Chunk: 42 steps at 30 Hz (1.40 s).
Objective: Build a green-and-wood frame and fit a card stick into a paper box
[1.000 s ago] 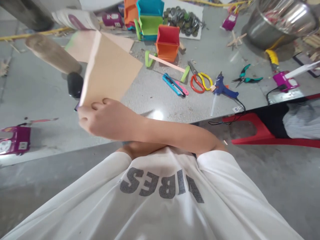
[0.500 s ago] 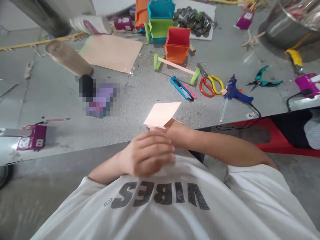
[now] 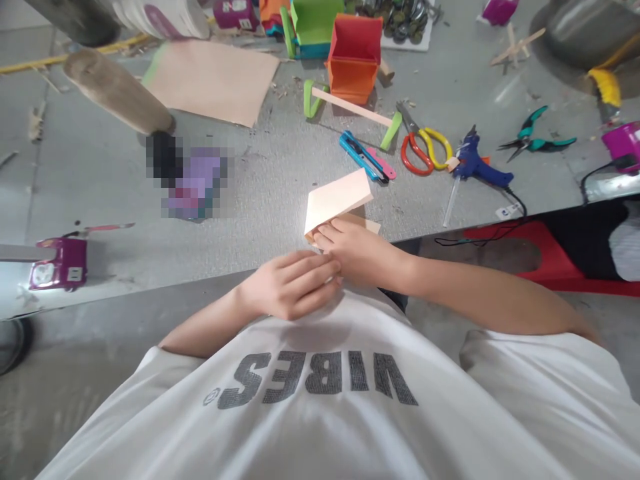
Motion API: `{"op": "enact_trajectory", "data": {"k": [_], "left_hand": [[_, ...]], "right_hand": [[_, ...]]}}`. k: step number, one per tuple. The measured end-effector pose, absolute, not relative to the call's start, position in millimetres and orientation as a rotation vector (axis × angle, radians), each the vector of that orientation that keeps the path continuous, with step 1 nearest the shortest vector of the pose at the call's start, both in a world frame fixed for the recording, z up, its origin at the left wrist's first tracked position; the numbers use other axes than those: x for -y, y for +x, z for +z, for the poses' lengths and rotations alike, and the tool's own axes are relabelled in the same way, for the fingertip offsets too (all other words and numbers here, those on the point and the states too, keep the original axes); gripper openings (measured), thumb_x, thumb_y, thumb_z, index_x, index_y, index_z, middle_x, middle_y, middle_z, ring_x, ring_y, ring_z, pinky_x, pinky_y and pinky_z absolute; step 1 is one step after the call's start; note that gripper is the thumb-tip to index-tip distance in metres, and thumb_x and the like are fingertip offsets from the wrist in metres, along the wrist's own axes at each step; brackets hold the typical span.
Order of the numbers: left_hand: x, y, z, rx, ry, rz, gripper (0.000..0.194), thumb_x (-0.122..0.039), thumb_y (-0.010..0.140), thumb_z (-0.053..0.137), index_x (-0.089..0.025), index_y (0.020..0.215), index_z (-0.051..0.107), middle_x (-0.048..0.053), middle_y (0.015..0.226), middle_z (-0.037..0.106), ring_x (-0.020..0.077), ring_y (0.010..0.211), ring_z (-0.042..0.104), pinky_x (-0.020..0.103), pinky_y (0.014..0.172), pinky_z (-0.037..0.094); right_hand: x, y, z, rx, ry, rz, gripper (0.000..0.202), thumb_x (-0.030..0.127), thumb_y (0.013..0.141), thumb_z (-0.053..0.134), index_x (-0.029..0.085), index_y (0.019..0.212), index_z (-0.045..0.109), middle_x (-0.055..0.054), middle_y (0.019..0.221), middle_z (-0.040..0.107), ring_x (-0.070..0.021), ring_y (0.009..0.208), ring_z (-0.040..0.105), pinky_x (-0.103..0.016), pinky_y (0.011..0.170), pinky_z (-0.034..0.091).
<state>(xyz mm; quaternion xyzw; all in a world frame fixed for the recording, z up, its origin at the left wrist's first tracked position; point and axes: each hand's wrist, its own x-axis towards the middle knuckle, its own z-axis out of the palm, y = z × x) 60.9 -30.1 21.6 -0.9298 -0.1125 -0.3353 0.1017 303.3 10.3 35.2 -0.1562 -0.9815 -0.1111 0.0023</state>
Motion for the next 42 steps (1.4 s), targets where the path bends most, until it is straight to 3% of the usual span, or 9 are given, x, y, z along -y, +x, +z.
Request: {"op": "enact_trajectory", "data": {"k": [4,8,11,16,21,27,33,38,42], "left_hand": [[42.6,87.6,31.9,0.333,-2.788,-1.186,0.019,-0.016,0.12,0.069,-0.016,0.125,0.087,0.011,0.134,0.094,0.0235,0.129,0.089,0.036,0.118,0.074],[38.4,98.4,46.7,0.296,-3.0,-1.032,0.034,-0.017,0.125,0.056,-0.014,0.148,0.082,0.017,0.156,0.087,0.0285,0.152,0.081,0.046,0.136,0.066],[20.0,86.8,49.4,0.456,-3.126,-0.811,0.042,-0.014,0.124,0.052,-0.018,0.16,0.074,0.019,0.167,0.08,0.0326,0.164,0.073,0.06,0.144,0.057],[1.7,48.0,41.4,1.187,-2.988,-0.392,0.053,-0.013,0.12,0.053,-0.015,0.172,0.063,0.026,0.174,0.073,0.0428,0.172,0.065,0.076,0.146,0.048],[12.3,17.7,18.5,1.376,-2.972,-0.266,0.048,-0.014,0.119,0.052,-0.014,0.164,0.07,0.027,0.174,0.073,0.0442,0.174,0.063,0.068,0.139,0.056],[41.3,-2.7,-15.1,1.395,-2.842,-0.568,0.039,-0.013,0.119,0.057,-0.026,0.151,0.077,0.017,0.159,0.086,0.0335,0.155,0.08,0.051,0.118,0.068],[55.8,-10.9,-28.9,1.212,-2.692,-0.793,0.025,-0.007,0.115,0.064,-0.027,0.115,0.078,0.01,0.137,0.095,0.0284,0.134,0.091,0.037,0.09,0.066],[60.7,-13.9,-39.3,1.272,-2.638,-0.812,0.016,-0.018,0.116,0.071,-0.028,0.106,0.08,0.009,0.13,0.095,0.0301,0.124,0.091,0.043,0.091,0.063],[66.9,-12.1,-48.5,1.291,-2.385,-0.852,0.013,-0.027,0.113,0.076,-0.033,0.104,0.082,0.007,0.1,0.088,0.0288,0.095,0.08,0.048,0.085,0.057]], "right_hand": [[-4.6,304.2,18.7,2.984,-0.529,-0.107,0.049,0.019,0.116,0.059,0.015,0.16,0.081,-0.016,0.151,0.087,-0.0327,0.142,0.078,-0.051,0.123,0.062],[3.7,309.2,1.1,2.679,-0.88,0.202,0.038,0.016,0.111,0.068,0.035,0.129,0.096,-0.008,0.112,0.093,-0.0335,0.109,0.084,-0.054,0.094,0.069],[5.1,318.1,8.7,2.613,-0.934,0.273,0.034,0.015,0.112,0.068,0.031,0.112,0.097,-0.011,0.101,0.091,-0.035,0.101,0.084,-0.057,0.087,0.071],[-4.8,336.5,40.1,3.013,-0.518,-0.104,0.041,0.0,0.106,0.062,0.019,0.124,0.093,-0.015,0.138,0.09,-0.0331,0.146,0.076,-0.06,0.126,0.064],[-3.8,361.2,38.3,2.982,-0.567,-0.561,0.035,0.005,0.115,0.057,0.016,0.116,0.09,-0.018,0.137,0.087,-0.0301,0.128,0.073,-0.049,0.109,0.059],[12.7,386.5,6.2,2.703,-0.979,-0.19,0.034,0.008,0.113,0.061,0.026,0.096,0.085,-0.007,0.099,0.082,-0.0241,0.089,0.061,-0.045,0.083,0.045],[28.4,394.6,-26.9,2.409,-1.103,-0.369,0.028,0.017,0.114,0.067,0.029,0.101,0.089,-0.007,0.094,0.083,-0.0257,0.09,0.064,-0.047,0.081,0.037],[38.3,396.9,-45.9,2.294,-1.115,-0.302,0.028,0.016,0.112,0.068,0.03,0.108,0.092,-0.008,0.095,0.084,-0.0287,0.096,0.067,-0.048,0.085,0.039],[39.3,400.7,-50.2,2.273,-1.201,-0.319,0.028,0.026,0.115,0.068,0.031,0.096,0.089,-0.01,0.094,0.083,-0.0303,0.094,0.063,-0.05,0.086,0.041]]}}
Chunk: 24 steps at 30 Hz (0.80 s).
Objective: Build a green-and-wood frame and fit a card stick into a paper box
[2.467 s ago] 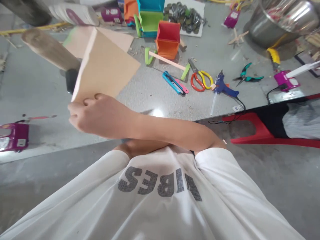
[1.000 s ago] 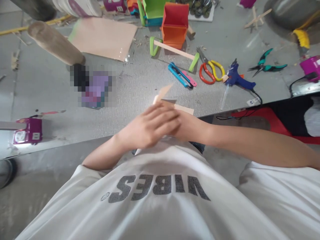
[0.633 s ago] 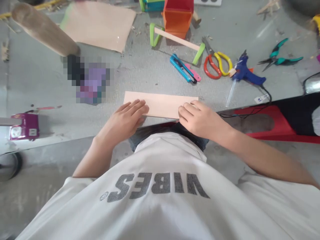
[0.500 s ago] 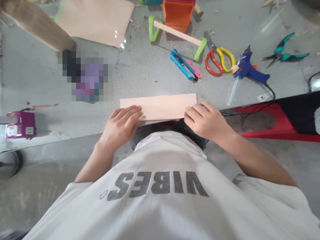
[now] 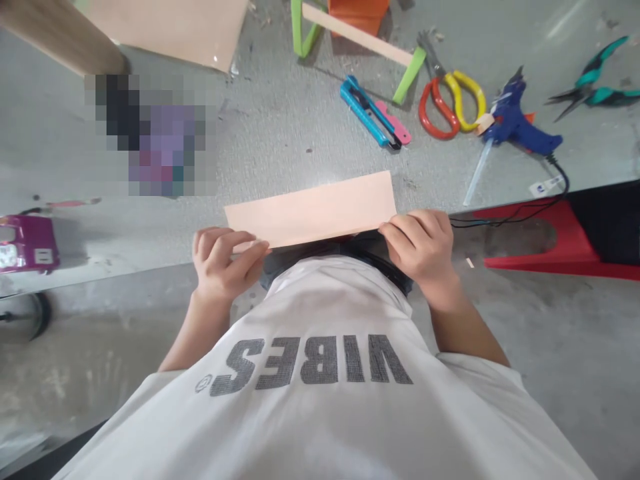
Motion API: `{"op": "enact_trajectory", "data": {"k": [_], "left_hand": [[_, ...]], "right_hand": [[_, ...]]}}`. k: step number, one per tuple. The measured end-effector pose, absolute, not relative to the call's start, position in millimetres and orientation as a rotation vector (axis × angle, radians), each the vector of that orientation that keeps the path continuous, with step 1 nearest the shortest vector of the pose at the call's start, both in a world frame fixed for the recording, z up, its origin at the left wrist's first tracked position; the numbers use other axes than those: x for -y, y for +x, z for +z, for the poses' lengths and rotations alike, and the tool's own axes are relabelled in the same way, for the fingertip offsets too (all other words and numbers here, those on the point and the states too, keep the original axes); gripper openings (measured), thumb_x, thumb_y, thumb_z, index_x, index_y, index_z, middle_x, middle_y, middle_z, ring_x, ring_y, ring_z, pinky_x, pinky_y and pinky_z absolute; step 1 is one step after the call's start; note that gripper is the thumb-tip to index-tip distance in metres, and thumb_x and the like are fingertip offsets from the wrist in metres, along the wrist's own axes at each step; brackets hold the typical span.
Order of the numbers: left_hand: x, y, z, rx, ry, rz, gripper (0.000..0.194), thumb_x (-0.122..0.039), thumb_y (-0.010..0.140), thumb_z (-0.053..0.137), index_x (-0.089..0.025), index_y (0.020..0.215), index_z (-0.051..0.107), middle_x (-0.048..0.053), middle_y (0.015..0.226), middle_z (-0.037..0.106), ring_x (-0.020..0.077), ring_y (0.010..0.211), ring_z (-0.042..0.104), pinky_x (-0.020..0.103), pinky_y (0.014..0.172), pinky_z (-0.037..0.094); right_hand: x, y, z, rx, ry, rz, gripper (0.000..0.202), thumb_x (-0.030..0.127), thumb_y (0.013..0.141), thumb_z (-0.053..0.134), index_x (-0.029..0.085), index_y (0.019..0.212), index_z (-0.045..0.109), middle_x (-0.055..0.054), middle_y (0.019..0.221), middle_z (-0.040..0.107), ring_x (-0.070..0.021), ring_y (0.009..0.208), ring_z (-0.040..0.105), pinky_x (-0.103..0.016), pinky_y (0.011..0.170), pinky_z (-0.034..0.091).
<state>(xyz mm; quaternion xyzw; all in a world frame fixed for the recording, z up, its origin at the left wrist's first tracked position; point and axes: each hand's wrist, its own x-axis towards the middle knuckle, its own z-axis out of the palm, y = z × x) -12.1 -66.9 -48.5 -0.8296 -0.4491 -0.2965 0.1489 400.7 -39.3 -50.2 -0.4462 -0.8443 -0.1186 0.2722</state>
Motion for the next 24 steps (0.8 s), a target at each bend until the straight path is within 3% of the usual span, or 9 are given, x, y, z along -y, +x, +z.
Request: {"op": "enact_trajectory", "data": {"k": [3,8,13,18,24], "left_hand": [[70.8,-9.2,-52.2,1.284,-2.339,-0.975,0.012,-0.024,0.113,0.077,-0.034,0.107,0.082,0.005,0.087,0.078,0.0261,0.085,0.074,0.045,0.08,0.053],[74.6,-12.7,-52.4,1.43,-2.382,-0.962,0.017,-0.027,0.116,0.072,-0.031,0.103,0.081,0.004,0.083,0.072,0.0255,0.085,0.076,0.041,0.075,0.055],[75.0,-13.3,-39.9,1.667,-2.437,-0.968,0.029,-0.039,0.12,0.07,-0.03,0.095,0.081,0.007,0.085,0.073,0.0282,0.087,0.072,0.049,0.081,0.057],[73.4,-9.9,-20.1,1.934,-2.462,-0.943,0.029,-0.037,0.118,0.075,-0.029,0.09,0.076,0.004,0.079,0.07,0.0296,0.089,0.069,0.06,0.096,0.057],[70.6,-10.8,-14.4,2.048,-2.495,-0.847,0.028,-0.035,0.116,0.074,-0.028,0.089,0.071,0.004,0.085,0.071,0.0305,0.094,0.064,0.057,0.097,0.051]], "right_hand": [[35.6,404.1,-49.2,2.305,-1.212,-0.357,0.028,0.032,0.116,0.068,0.032,0.098,0.089,-0.01,0.096,0.085,-0.0307,0.093,0.063,-0.051,0.086,0.044],[26.1,407.1,-45.8,2.357,-1.239,-0.264,0.033,0.031,0.118,0.063,0.033,0.096,0.089,-0.008,0.094,0.086,-0.0301,0.091,0.065,-0.052,0.087,0.043],[20.9,403.4,-37.4,2.335,-1.326,-0.103,0.035,0.03,0.117,0.062,0.031,0.089,0.083,-0.008,0.095,0.084,-0.0304,0.094,0.066,-0.052,0.091,0.043],[17.8,401.1,-24.5,2.341,-1.37,0.041,0.037,0.038,0.121,0.059,0.029,0.094,0.083,-0.008,0.097,0.082,-0.0292,0.093,0.07,-0.05,0.092,0.048],[12.2,401.6,-13.3,2.351,-1.389,0.203,0.033,0.035,0.119,0.06,0.026,0.099,0.085,-0.01,0.103,0.08,-0.0308,0.097,0.073,-0.049,0.092,0.051]]}}
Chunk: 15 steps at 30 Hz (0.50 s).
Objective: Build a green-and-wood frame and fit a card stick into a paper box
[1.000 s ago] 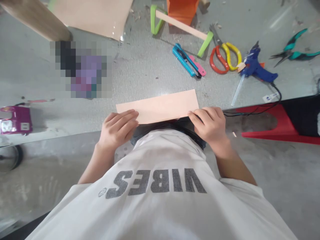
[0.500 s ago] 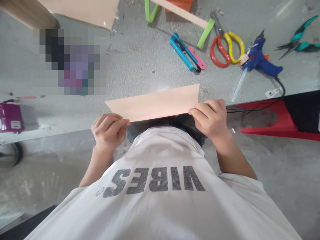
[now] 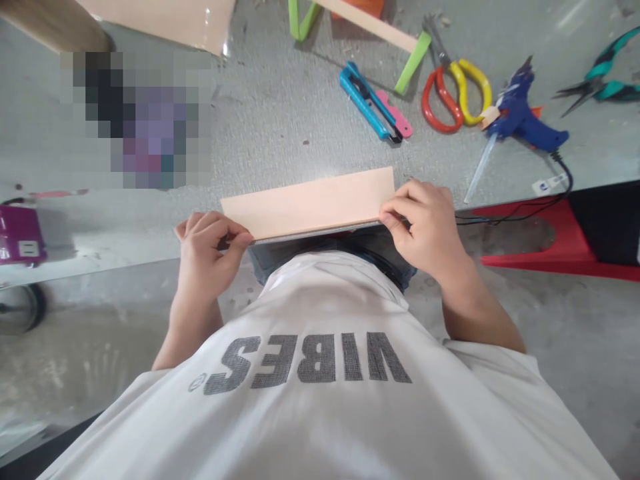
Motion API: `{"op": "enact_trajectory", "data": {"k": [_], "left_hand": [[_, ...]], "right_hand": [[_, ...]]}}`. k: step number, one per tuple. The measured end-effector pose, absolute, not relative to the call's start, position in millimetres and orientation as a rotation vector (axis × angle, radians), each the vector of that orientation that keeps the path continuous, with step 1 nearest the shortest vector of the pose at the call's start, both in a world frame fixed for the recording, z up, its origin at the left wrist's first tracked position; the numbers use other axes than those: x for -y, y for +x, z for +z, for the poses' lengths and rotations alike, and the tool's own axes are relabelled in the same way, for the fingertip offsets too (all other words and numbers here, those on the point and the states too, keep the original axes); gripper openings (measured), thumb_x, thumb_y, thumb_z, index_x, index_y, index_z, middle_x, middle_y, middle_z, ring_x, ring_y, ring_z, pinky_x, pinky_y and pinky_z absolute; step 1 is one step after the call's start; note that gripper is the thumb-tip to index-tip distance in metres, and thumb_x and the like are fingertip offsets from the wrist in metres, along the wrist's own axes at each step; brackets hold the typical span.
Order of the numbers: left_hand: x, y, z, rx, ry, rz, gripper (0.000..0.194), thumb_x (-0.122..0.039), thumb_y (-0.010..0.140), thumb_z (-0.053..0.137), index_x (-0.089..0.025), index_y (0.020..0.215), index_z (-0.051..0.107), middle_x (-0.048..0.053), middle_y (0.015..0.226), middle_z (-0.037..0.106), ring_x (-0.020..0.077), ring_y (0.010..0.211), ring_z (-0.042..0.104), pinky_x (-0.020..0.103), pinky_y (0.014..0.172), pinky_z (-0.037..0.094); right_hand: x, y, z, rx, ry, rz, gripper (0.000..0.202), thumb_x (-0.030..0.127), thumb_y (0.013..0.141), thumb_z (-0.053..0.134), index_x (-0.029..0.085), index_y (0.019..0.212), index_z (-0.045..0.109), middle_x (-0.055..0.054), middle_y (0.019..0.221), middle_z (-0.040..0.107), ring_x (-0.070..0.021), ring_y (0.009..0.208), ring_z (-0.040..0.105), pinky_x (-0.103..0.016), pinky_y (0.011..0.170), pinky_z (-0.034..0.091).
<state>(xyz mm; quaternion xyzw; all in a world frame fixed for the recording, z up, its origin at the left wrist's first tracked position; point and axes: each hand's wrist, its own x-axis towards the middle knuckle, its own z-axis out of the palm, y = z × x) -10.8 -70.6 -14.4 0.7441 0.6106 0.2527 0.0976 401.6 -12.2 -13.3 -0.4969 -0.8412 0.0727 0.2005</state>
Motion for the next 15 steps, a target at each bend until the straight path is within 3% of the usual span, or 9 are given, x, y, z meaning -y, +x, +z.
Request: {"op": "enact_trajectory", "data": {"k": [5,9,13,15], "left_hand": [[72.6,-10.2,-26.7,-1.797,2.195,0.892,0.027,-0.039,0.114,0.075,-0.028,0.089,0.074,0.008,0.097,0.077,0.032,0.098,0.067,0.056,0.099,0.047],[73.2,-13.1,-38.0,-1.732,2.359,0.995,0.033,-0.046,0.121,0.068,-0.029,0.093,0.076,0.008,0.098,0.079,0.0302,0.095,0.067,0.055,0.098,0.044],[72.0,-13.2,-41.0,-1.587,2.625,1.134,0.016,-0.02,0.116,0.069,-0.03,0.106,0.077,0.004,0.096,0.081,0.0243,0.086,0.068,0.05,0.091,0.043],[73.4,-9.0,-39.9,-1.551,2.72,1.121,0.029,-0.006,0.11,0.064,-0.031,0.115,0.078,0.002,0.095,0.081,0.0225,0.083,0.068,0.048,0.09,0.043]], "right_hand": [[14.3,393.5,-12.1,2.359,-1.364,-0.008,0.022,0.026,0.108,0.071,0.027,0.09,0.083,-0.009,0.104,0.081,-0.0319,0.104,0.067,-0.054,0.097,0.042],[18.7,373.6,-22.9,2.44,-1.183,-0.153,0.021,0.02,0.108,0.073,0.031,0.097,0.087,-0.006,0.1,0.082,-0.0276,0.102,0.063,-0.053,0.098,0.037],[23.9,344.2,-35.5,2.433,-0.93,-0.368,0.022,0.015,0.113,0.073,0.031,0.104,0.086,0.0,0.096,0.082,-0.0218,0.096,0.06,-0.047,0.097,0.038],[27.0,331.9,-40.4,2.409,-0.843,-0.372,0.021,0.014,0.114,0.074,0.03,0.107,0.085,0.001,0.098,0.084,-0.0206,0.098,0.061,-0.045,0.098,0.04]]}}
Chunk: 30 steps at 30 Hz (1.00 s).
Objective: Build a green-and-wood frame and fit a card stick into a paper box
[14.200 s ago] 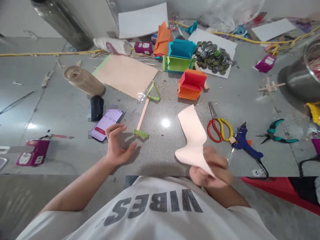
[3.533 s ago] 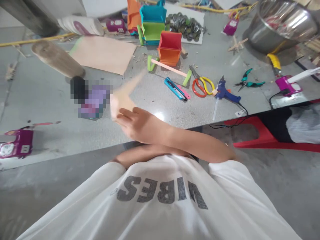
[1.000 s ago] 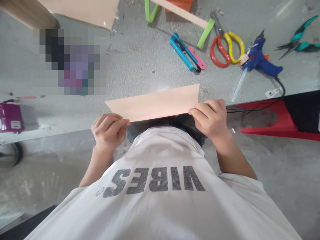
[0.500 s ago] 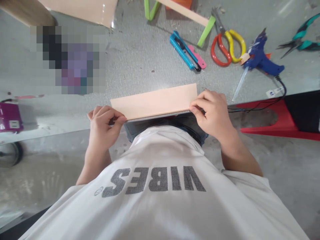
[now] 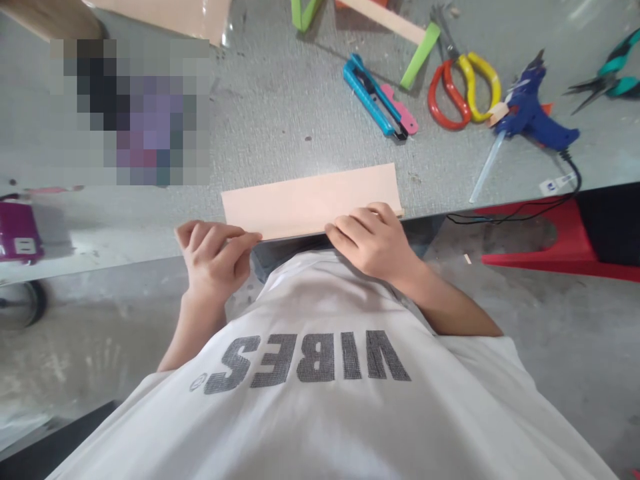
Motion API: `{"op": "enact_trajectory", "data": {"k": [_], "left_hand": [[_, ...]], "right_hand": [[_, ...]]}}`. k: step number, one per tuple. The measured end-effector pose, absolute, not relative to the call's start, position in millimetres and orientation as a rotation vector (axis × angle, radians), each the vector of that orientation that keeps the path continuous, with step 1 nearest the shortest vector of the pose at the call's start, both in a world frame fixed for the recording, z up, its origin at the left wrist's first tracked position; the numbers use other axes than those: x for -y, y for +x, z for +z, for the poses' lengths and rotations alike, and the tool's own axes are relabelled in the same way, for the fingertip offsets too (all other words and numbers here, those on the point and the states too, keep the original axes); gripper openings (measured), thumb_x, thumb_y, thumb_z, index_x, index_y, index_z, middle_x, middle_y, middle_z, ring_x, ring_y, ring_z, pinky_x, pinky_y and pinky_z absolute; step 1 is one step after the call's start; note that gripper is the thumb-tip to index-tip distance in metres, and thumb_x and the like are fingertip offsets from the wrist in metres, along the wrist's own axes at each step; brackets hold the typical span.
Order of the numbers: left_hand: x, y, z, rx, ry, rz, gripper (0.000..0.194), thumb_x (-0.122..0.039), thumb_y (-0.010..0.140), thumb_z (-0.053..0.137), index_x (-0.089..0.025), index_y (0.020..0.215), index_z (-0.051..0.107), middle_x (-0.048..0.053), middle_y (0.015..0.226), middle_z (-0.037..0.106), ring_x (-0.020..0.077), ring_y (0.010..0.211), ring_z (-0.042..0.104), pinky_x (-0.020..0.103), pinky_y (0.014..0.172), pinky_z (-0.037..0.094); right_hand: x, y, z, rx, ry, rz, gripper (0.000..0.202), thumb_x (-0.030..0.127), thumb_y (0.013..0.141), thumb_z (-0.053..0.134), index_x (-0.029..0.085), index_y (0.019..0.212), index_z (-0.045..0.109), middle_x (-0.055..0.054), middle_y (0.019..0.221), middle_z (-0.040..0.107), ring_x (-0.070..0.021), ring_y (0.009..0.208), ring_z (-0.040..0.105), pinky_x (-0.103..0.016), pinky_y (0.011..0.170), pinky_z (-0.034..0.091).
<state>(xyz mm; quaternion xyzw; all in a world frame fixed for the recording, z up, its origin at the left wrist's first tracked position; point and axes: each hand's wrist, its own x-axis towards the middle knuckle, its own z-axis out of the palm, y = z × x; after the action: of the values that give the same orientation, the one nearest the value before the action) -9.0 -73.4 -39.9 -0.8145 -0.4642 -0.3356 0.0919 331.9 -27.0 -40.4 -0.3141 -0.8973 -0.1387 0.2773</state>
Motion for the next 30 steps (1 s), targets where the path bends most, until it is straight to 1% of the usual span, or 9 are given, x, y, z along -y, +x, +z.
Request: {"op": "enact_trajectory", "data": {"k": [3,6,8,12,15,17,21,25,30], "left_hand": [[79.0,5.4,-39.2,1.374,-2.412,-0.962,0.042,0.0,0.105,0.061,-0.031,0.124,0.082,0.003,0.098,0.083,0.0222,0.085,0.069,0.048,0.091,0.043],[83.9,26.3,-42.1,1.419,-2.424,-0.961,0.039,-0.008,0.106,0.071,-0.032,0.134,0.085,0.005,0.107,0.086,0.0241,0.092,0.071,0.049,0.095,0.045],[83.5,39.4,-45.6,1.398,-2.428,-0.975,0.036,-0.011,0.106,0.076,-0.03,0.135,0.085,0.006,0.109,0.087,0.0247,0.094,0.071,0.048,0.093,0.046],[75.4,55.7,-50.4,1.325,-2.356,-1.042,0.026,-0.008,0.107,0.073,-0.027,0.119,0.085,0.004,0.098,0.082,0.0236,0.089,0.069,0.044,0.087,0.047],[70.9,59.8,-48.1,1.341,-2.29,-1.043,0.024,-0.008,0.111,0.07,-0.027,0.104,0.082,0.001,0.086,0.076,0.0226,0.083,0.067,0.041,0.081,0.048],[70.3,60.4,-44.2,1.365,-2.282,-1.056,0.026,-0.006,0.111,0.07,-0.026,0.099,0.08,0.0,0.082,0.075,0.0217,0.081,0.068,0.039,0.078,0.047],[70.9,59.5,-35.3,1.473,-2.354,-1.002,0.031,-0.001,0.107,0.065,-0.027,0.096,0.079,0.001,0.085,0.078,0.0211,0.078,0.067,0.041,0.074,0.043],[67.3,54.8,-26.7,1.619,-2.461,-0.902,0.03,-0.008,0.112,0.065,-0.026,0.094,0.079,0.003,0.088,0.079,0.0236,0.081,0.066,0.042,0.075,0.044],[58.5,43.3,-20.4,1.695,-2.575,-0.771,0.027,-0.025,0.121,0.063,-0.025,0.099,0.077,0.007,0.091,0.077,0.0276,0.087,0.068,0.044,0.078,0.045]], "right_hand": [[31.7,321.9,-48.0,2.395,-0.867,-0.315,0.019,0.016,0.115,0.076,0.031,0.11,0.086,0.0,0.099,0.085,-0.0212,0.1,0.064,-0.045,0.098,0.042],[35.5,319.4,-54.8,2.4,-0.948,-0.268,0.02,0.017,0.116,0.074,0.032,0.113,0.087,-0.001,0.1,0.086,-0.0224,0.101,0.068,-0.047,0.097,0.043],[36.8,318.6,-57.2,2.379,-0.963,-0.274,0.022,0.016,0.115,0.072,0.032,0.113,0.087,-0.001,0.099,0.087,-0.0223,0.1,0.069,-0.048,0.096,0.043],[37.6,317.5,-57.8,2.309,-0.938,-0.396,0.024,0.015,0.114,0.07,0.031,0.105,0.085,0.001,0.092,0.085,-0.0211,0.095,0.066,-0.047,0.095,0.044],[38.6,321.4,-58.8,2.343,-1.038,-0.382,0.026,0.017,0.115,0.068,0.033,0.102,0.084,0.0,0.091,0.083,-0.0217,0.092,0.063,-0.048,0.094,0.042],[39.3,326.8,-59.7,2.351,-1.096,-0.336,0.027,0.018,0.115,0.066,0.034,0.102,0.084,-0.001,0.091,0.081,-0.023,0.093,0.062,-0.049,0.093,0.041],[38.3,339.6,-56.9,2.303,-1.122,-0.292,0.028,0.016,0.114,0.064,0.034,0.103,0.083,-0.002,0.092,0.077,-0.0233,0.095,0.061,-0.048,0.091,0.041],[34.9,351.3,-47.0,2.275,-1.21,-0.199,0.03,0.02,0.115,0.064,0.03,0.093,0.082,-0.005,0.088,0.072,-0.0246,0.093,0.059,-0.048,0.091,0.039],[32.6,360.8,-35.2,2.26,-1.37,0.001,0.029,0.027,0.115,0.068,0.029,0.091,0.085,-0.006,0.092,0.074,-0.0274,0.096,0.06,-0.05,0.093,0.04]]}}
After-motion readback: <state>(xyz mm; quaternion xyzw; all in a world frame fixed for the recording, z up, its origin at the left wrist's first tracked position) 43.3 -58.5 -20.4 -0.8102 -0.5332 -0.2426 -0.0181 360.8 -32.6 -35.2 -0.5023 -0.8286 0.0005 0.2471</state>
